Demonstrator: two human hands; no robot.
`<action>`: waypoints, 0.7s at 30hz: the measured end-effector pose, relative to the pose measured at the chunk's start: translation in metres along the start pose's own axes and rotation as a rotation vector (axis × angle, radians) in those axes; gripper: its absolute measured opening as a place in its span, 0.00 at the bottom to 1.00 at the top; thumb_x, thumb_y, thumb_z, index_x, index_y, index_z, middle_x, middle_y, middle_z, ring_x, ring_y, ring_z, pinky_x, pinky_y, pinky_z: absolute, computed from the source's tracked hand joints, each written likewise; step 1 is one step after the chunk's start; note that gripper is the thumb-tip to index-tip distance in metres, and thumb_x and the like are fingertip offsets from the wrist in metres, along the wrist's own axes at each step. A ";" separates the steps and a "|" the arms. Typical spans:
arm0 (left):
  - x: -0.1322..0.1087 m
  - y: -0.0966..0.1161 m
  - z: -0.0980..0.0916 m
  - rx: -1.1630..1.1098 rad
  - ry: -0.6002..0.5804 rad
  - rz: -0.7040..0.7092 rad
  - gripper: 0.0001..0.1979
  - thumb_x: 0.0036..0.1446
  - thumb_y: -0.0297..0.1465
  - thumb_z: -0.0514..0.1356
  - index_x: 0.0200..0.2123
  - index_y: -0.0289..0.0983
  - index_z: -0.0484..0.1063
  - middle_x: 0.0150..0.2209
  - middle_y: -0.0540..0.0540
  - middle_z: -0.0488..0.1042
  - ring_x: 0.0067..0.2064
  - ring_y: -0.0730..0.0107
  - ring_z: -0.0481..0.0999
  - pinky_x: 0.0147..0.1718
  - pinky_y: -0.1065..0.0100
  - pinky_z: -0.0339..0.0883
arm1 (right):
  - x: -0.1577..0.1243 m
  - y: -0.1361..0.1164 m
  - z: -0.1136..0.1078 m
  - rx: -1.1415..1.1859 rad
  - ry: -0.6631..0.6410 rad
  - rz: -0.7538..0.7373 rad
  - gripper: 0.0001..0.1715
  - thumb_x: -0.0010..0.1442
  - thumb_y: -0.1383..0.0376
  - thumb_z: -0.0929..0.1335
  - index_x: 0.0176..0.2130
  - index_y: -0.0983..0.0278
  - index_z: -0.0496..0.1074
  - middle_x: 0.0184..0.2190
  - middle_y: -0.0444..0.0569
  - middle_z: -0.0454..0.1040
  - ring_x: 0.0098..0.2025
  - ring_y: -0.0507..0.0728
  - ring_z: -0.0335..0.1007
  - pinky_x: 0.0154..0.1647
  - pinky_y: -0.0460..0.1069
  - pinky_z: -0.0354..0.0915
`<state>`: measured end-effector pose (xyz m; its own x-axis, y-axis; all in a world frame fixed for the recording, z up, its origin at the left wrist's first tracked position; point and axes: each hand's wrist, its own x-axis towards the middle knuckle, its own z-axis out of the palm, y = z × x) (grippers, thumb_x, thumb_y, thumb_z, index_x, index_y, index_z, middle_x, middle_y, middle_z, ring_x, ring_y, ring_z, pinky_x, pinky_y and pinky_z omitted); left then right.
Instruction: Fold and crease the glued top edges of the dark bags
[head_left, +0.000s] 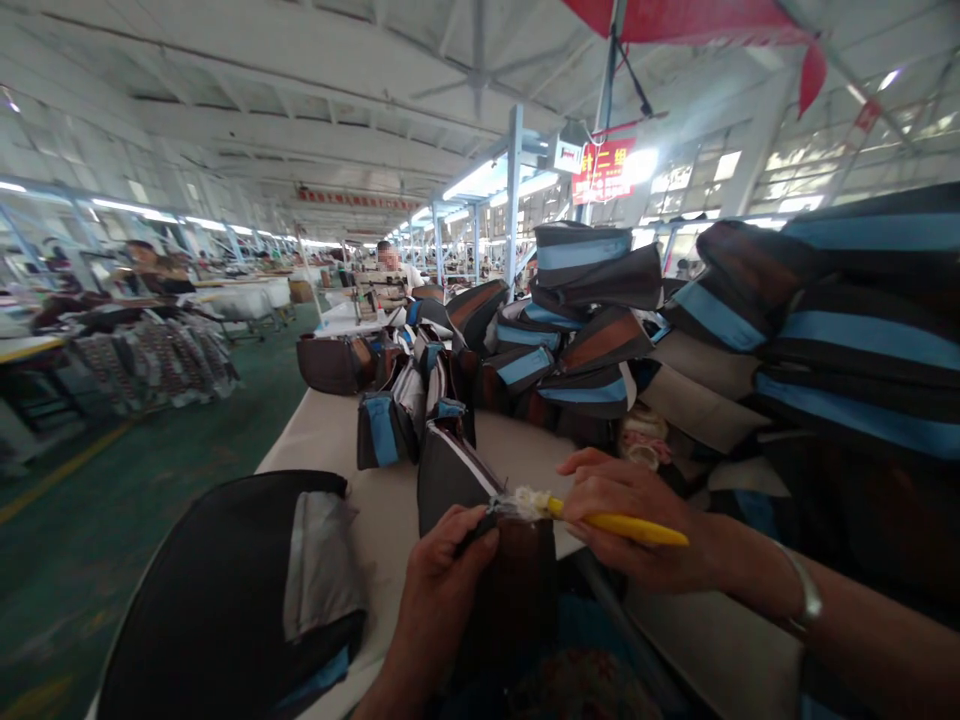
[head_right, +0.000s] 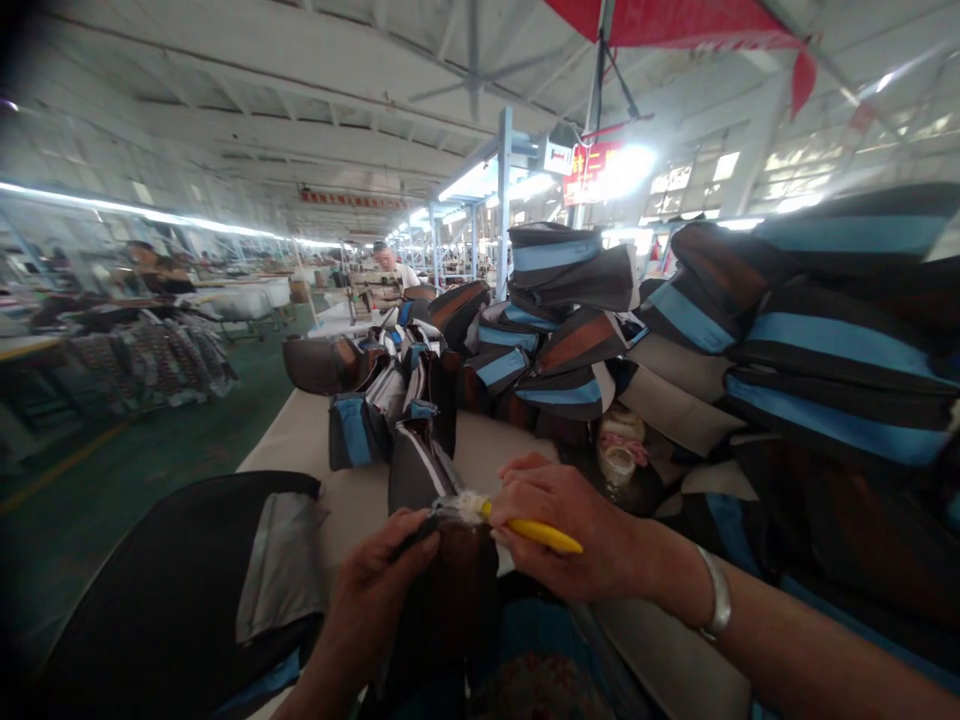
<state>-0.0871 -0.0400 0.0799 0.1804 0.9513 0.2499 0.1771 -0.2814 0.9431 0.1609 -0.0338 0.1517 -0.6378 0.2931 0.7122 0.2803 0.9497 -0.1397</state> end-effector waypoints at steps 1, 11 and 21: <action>0.000 0.001 -0.002 0.004 -0.011 -0.006 0.09 0.62 0.37 0.61 0.39 0.39 0.78 0.36 0.48 0.71 0.41 0.64 0.73 0.41 0.68 0.64 | -0.001 0.001 -0.004 -0.024 -0.008 0.015 0.07 0.62 0.73 0.65 0.40 0.63 0.67 0.29 0.42 0.73 0.31 0.51 0.70 0.56 0.56 0.68; 0.004 0.014 0.005 0.157 0.004 0.126 0.07 0.61 0.32 0.61 0.36 0.38 0.78 0.33 0.48 0.72 0.37 0.66 0.74 0.37 0.69 0.66 | 0.008 -0.007 0.000 0.031 0.015 0.031 0.07 0.61 0.74 0.66 0.40 0.64 0.69 0.30 0.44 0.74 0.33 0.51 0.71 0.55 0.55 0.68; -0.003 0.002 0.017 0.498 0.168 0.492 0.08 0.66 0.26 0.56 0.44 0.36 0.75 0.36 0.45 0.73 0.35 0.69 0.75 0.35 0.71 0.70 | 0.020 0.011 0.001 -0.024 0.222 0.244 0.03 0.64 0.70 0.66 0.38 0.62 0.69 0.32 0.45 0.74 0.38 0.54 0.73 0.45 0.52 0.69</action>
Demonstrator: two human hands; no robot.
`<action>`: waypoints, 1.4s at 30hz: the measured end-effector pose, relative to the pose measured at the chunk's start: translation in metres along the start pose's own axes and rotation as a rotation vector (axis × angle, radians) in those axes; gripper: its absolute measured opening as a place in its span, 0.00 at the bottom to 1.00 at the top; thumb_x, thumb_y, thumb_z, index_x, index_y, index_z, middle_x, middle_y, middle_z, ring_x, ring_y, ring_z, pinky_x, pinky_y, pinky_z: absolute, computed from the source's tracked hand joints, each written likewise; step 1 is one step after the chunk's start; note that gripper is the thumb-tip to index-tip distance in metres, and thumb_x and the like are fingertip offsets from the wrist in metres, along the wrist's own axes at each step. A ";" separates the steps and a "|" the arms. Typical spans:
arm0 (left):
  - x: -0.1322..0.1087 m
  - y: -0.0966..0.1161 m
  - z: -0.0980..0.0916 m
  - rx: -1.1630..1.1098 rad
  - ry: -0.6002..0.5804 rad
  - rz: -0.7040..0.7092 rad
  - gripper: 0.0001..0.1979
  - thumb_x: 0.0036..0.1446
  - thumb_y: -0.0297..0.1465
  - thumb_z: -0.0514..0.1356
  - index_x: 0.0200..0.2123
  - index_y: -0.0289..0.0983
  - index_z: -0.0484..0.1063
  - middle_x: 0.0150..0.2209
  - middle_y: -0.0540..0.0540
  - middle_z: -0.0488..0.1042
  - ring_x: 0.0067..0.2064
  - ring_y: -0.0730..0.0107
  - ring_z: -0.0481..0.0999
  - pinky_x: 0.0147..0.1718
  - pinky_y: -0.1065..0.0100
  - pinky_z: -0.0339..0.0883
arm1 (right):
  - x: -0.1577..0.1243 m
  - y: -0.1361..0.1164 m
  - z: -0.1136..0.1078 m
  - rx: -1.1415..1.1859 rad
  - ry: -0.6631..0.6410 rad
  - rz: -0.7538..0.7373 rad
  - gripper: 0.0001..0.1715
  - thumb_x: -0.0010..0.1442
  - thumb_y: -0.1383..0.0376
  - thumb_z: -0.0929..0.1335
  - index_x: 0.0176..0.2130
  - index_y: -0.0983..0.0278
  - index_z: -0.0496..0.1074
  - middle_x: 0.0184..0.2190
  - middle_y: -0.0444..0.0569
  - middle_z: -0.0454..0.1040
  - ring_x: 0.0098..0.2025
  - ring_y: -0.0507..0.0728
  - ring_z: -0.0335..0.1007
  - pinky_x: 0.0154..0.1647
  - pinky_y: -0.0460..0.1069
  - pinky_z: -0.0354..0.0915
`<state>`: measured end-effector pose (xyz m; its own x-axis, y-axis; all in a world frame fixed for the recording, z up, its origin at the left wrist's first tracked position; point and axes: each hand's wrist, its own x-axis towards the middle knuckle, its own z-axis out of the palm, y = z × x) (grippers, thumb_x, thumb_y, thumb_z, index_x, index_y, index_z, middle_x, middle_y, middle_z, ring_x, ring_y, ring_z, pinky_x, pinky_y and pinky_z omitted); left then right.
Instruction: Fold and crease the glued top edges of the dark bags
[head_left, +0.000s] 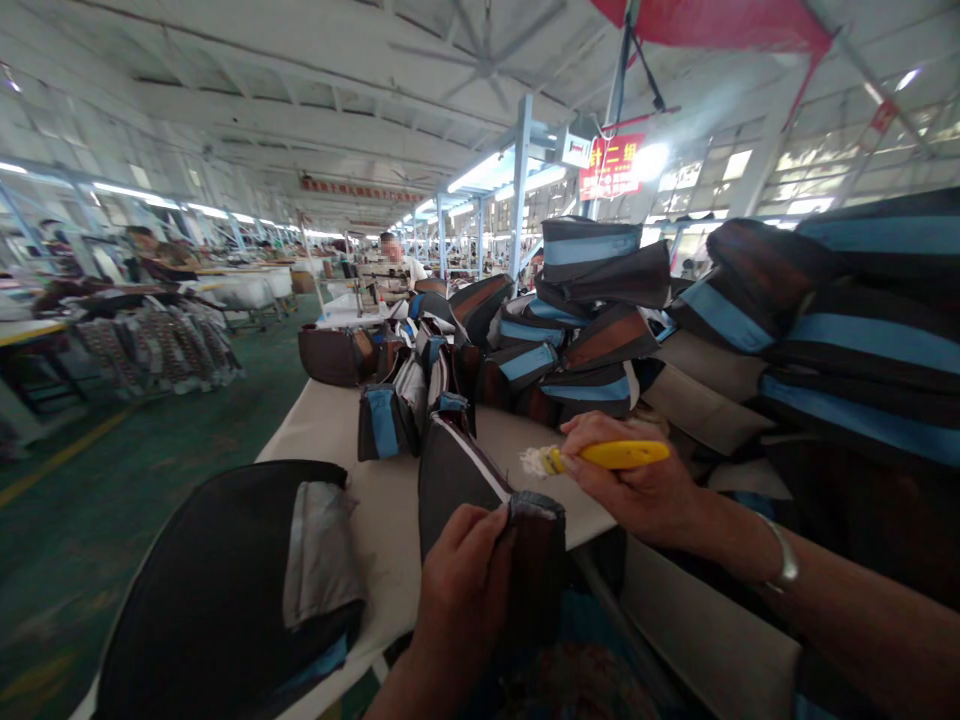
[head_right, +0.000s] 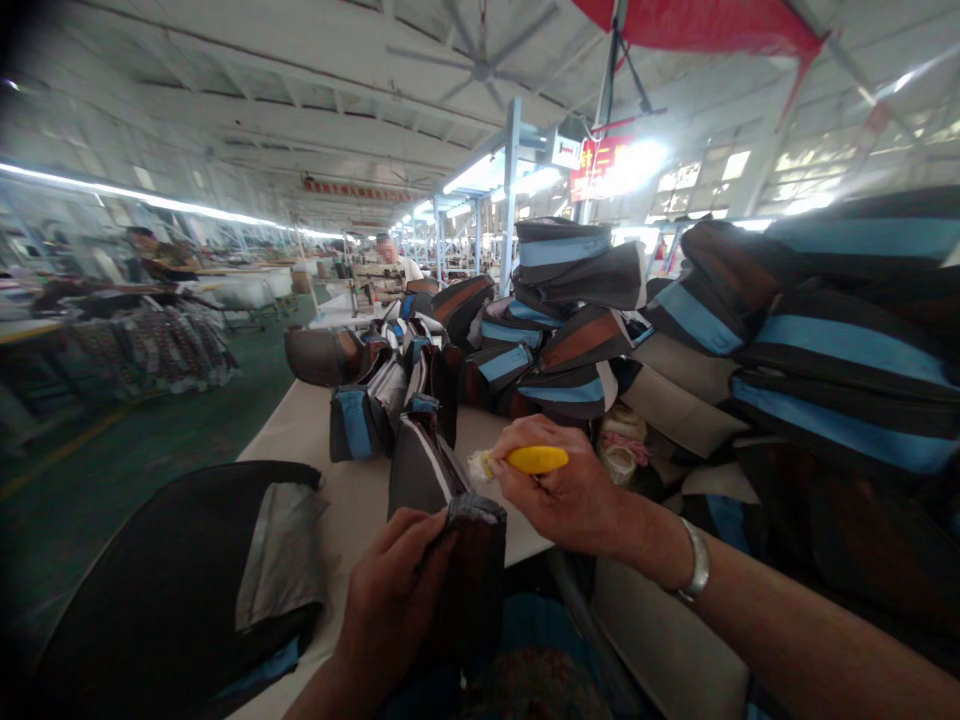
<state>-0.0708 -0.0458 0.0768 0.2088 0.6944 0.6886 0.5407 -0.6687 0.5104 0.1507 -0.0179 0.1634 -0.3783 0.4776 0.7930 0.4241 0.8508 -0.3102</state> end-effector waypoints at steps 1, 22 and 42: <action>-0.002 -0.001 0.003 0.086 0.048 0.091 0.08 0.66 0.25 0.56 0.45 0.34 0.74 0.35 0.44 0.73 0.35 0.68 0.74 0.34 0.70 0.70 | 0.001 -0.001 -0.003 0.003 0.011 0.055 0.03 0.64 0.69 0.66 0.37 0.61 0.69 0.31 0.45 0.74 0.39 0.54 0.73 0.45 0.52 0.69; -0.007 0.005 0.020 0.461 0.009 0.561 0.10 0.66 0.21 0.50 0.44 0.28 0.70 0.28 0.44 0.68 0.28 0.65 0.66 0.24 0.65 0.66 | 0.020 -0.023 -0.016 -0.083 -0.451 -0.011 0.05 0.56 0.71 0.65 0.30 0.63 0.67 0.24 0.42 0.71 0.31 0.52 0.68 0.36 0.48 0.61; -0.048 -0.046 -0.050 0.416 0.284 0.172 0.09 0.64 0.22 0.58 0.45 0.38 0.70 0.39 0.44 0.74 0.39 0.69 0.76 0.39 0.71 0.73 | -0.034 -0.025 0.102 1.693 0.311 1.134 0.13 0.53 0.62 0.73 0.25 0.65 0.67 0.10 0.35 0.60 0.13 0.43 0.42 0.24 0.45 0.66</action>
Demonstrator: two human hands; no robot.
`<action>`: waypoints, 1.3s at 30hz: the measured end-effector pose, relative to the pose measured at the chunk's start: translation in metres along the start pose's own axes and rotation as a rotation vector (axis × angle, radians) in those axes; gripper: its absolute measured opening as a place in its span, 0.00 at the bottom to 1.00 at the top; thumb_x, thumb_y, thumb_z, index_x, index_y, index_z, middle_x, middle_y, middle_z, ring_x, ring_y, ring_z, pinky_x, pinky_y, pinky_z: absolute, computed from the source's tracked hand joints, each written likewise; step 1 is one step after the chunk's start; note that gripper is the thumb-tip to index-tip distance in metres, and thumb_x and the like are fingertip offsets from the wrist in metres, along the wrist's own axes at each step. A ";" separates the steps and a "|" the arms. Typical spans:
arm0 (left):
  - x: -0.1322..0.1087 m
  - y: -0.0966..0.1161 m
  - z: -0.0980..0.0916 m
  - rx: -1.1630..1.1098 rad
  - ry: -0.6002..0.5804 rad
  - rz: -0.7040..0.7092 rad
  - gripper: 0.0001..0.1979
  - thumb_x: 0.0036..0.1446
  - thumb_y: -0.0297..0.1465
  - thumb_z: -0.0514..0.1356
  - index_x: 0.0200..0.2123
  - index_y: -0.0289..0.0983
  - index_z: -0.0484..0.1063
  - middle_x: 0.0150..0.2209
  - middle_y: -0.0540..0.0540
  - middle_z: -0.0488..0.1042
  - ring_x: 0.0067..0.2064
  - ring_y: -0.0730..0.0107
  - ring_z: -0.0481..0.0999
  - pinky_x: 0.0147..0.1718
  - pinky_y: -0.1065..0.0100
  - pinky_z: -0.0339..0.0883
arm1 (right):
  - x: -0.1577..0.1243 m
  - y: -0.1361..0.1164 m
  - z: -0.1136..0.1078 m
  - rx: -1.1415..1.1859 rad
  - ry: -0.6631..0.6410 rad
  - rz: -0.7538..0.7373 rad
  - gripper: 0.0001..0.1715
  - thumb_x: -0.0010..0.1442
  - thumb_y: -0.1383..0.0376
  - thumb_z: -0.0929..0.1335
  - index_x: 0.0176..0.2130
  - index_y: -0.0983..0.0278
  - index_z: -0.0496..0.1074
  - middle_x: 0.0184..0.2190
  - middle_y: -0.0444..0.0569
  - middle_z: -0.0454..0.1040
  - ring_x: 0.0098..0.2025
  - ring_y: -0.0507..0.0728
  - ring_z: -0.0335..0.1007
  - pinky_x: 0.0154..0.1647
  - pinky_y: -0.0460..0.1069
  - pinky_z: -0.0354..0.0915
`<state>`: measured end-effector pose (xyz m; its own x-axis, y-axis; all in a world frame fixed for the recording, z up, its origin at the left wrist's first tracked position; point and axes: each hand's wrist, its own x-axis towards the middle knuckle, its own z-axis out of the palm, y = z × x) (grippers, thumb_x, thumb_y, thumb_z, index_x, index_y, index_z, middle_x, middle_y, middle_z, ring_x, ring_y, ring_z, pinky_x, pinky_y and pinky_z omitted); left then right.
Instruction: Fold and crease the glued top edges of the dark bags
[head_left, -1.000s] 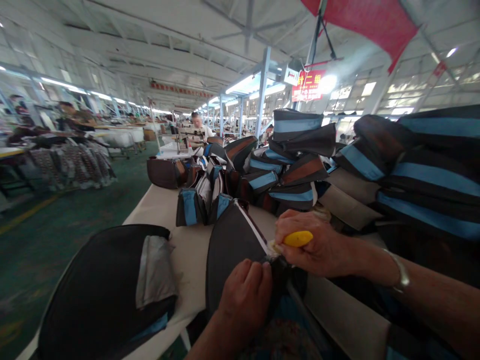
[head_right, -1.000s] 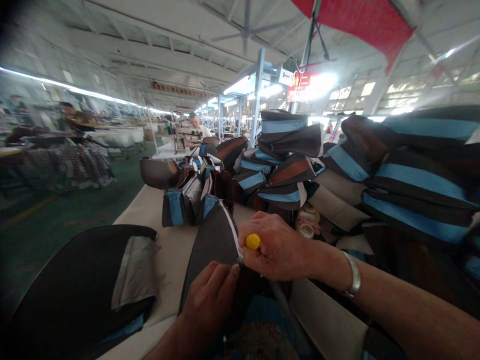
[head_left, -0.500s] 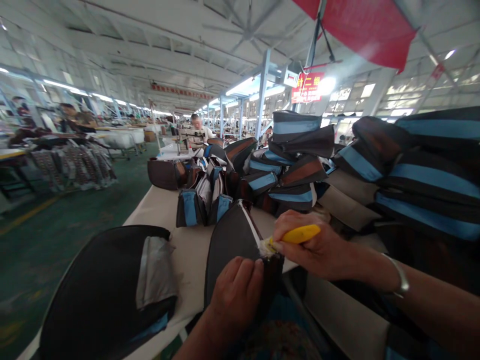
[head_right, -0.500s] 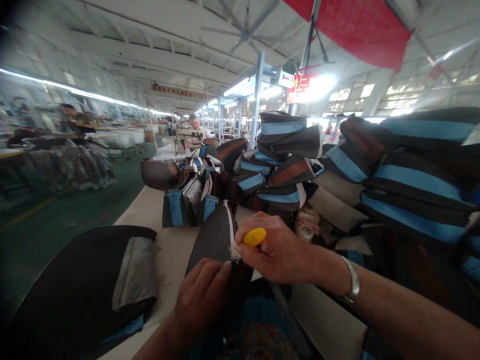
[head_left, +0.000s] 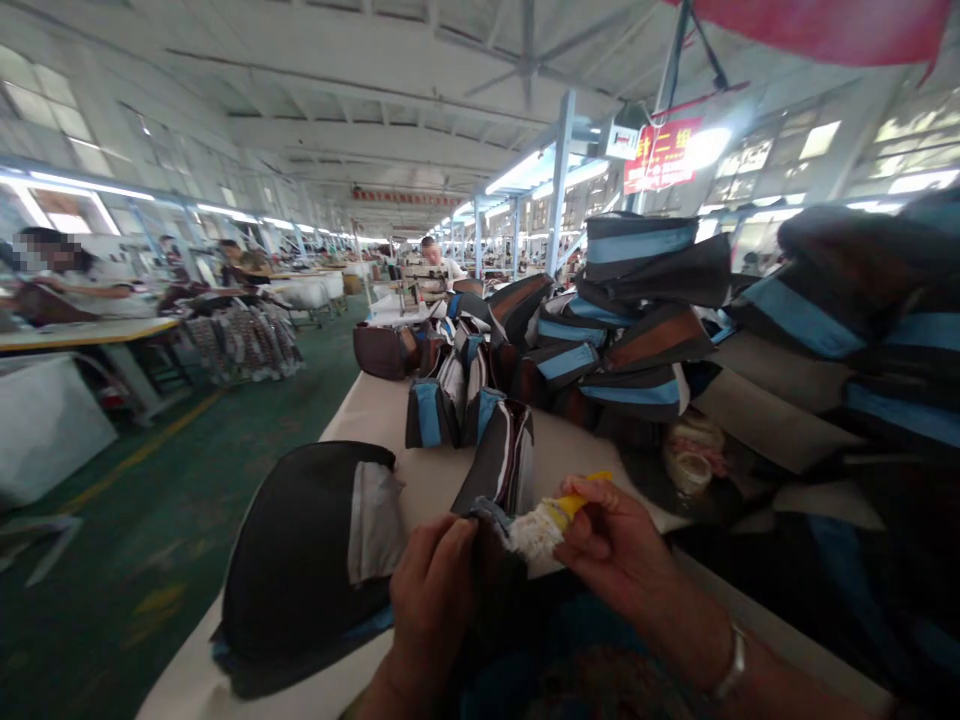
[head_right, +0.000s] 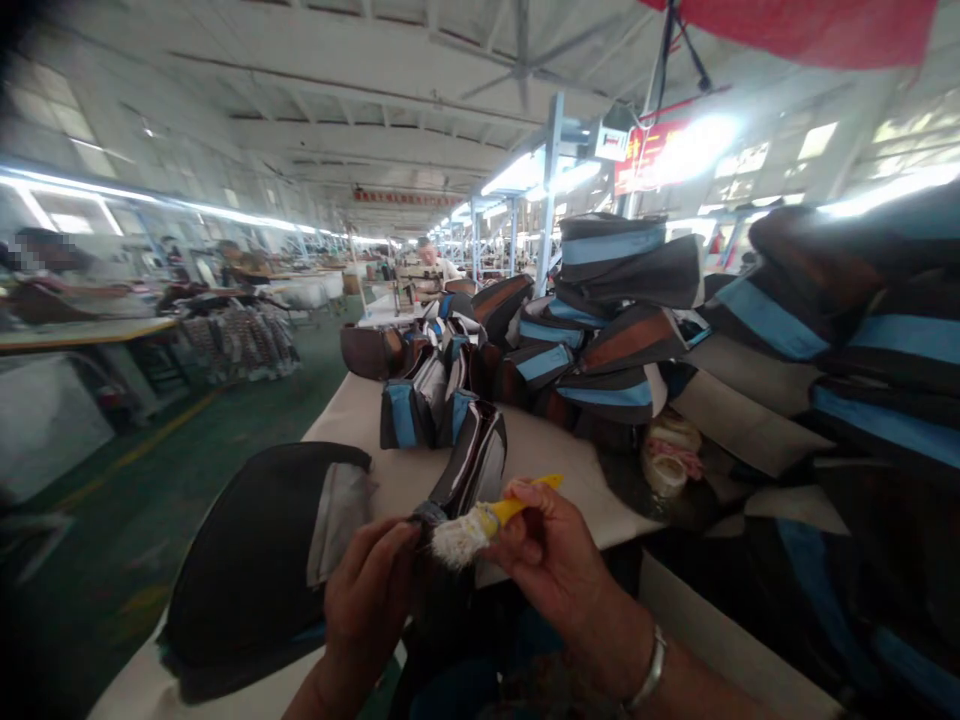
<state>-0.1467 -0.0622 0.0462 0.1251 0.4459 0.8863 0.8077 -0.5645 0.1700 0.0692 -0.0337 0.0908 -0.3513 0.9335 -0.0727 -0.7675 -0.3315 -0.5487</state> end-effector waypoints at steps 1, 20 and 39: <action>-0.006 0.002 -0.005 -0.020 -0.036 -0.031 0.10 0.65 0.23 0.56 0.48 0.38 0.70 0.43 0.42 0.74 0.42 0.68 0.77 0.42 0.69 0.74 | 0.004 0.009 0.003 0.042 -0.001 0.022 0.13 0.54 0.62 0.73 0.25 0.65 0.67 0.10 0.36 0.61 0.13 0.44 0.44 0.26 0.47 0.68; 0.052 0.007 -0.030 -0.538 -0.180 -0.724 0.12 0.62 0.37 0.62 0.48 0.43 0.78 0.51 0.49 0.79 0.54 0.57 0.76 0.57 0.59 0.67 | 0.011 -0.044 0.065 -0.351 -0.028 -0.546 0.09 0.51 0.66 0.73 0.25 0.65 0.69 0.15 0.38 0.62 0.16 0.44 0.52 0.22 0.40 0.62; 0.055 0.011 -0.031 -0.569 -0.293 -0.818 0.16 0.63 0.40 0.59 0.49 0.39 0.76 0.48 0.45 0.80 0.49 0.55 0.78 0.53 0.59 0.70 | 0.027 -0.021 0.086 -1.175 -0.121 -1.027 0.08 0.63 0.64 0.66 0.31 0.63 0.71 0.26 0.43 0.70 0.27 0.50 0.66 0.29 0.45 0.62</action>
<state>-0.1485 -0.0656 0.1106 -0.1422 0.9487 0.2825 0.3272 -0.2243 0.9179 0.0299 -0.0127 0.1723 -0.0441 0.6492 0.7593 0.1162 0.7582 -0.6415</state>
